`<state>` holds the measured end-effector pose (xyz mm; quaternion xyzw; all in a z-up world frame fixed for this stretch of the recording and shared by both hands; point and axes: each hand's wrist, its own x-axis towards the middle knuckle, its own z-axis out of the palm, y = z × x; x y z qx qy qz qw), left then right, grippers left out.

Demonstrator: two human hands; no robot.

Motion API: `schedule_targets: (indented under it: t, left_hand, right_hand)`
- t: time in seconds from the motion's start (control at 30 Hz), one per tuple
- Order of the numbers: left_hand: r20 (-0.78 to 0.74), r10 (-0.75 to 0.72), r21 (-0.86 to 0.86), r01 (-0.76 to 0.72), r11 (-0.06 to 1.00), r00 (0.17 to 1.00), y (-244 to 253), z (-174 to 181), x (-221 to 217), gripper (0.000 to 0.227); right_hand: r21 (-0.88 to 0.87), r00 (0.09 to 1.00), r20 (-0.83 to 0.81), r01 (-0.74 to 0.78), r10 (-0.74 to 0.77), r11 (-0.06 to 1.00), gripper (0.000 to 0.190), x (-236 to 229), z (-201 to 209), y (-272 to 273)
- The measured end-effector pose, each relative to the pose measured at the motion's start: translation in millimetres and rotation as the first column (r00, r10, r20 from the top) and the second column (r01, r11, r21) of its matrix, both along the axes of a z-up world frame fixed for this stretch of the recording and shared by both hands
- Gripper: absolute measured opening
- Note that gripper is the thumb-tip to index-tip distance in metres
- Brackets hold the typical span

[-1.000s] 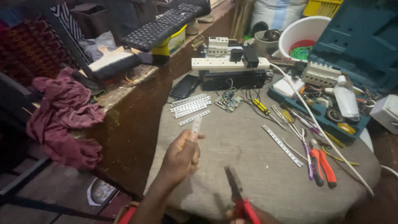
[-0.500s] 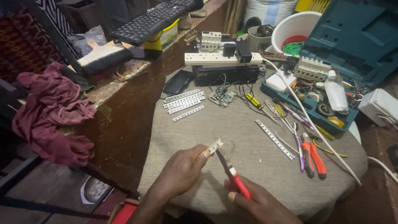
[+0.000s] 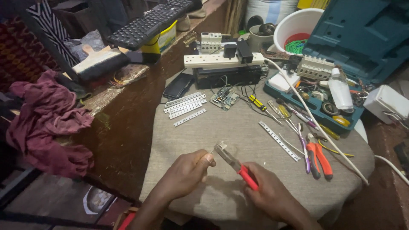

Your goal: The person uses red-handled pliers to cut a white LED strip into smaller segments. They hold the strip with one hand and repeatedly snip it with the pliers, placing the cut pieces on the table.

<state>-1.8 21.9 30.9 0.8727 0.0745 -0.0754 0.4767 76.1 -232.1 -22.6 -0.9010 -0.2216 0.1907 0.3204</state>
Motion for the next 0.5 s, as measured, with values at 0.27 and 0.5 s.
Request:
schedule_targets:
  t: [0.27, 0.5]
  left_hand:
    - [0.084, 0.007, -0.186, 0.009, 0.983, 0.996, -1, -11, -10, 0.031]
    - [0.048, 0.16, -0.042, -0.158, 0.987, 0.986, -10, -24, -13, 0.041]
  right_hand:
    - [0.153, 0.99, 0.106, -0.114, 0.098, 0.982, 0.053, 9, -22, -9]
    - [0.193, 0.993, 0.103, -0.072, 0.053, 0.979, 0.05, 16, -41, -16]
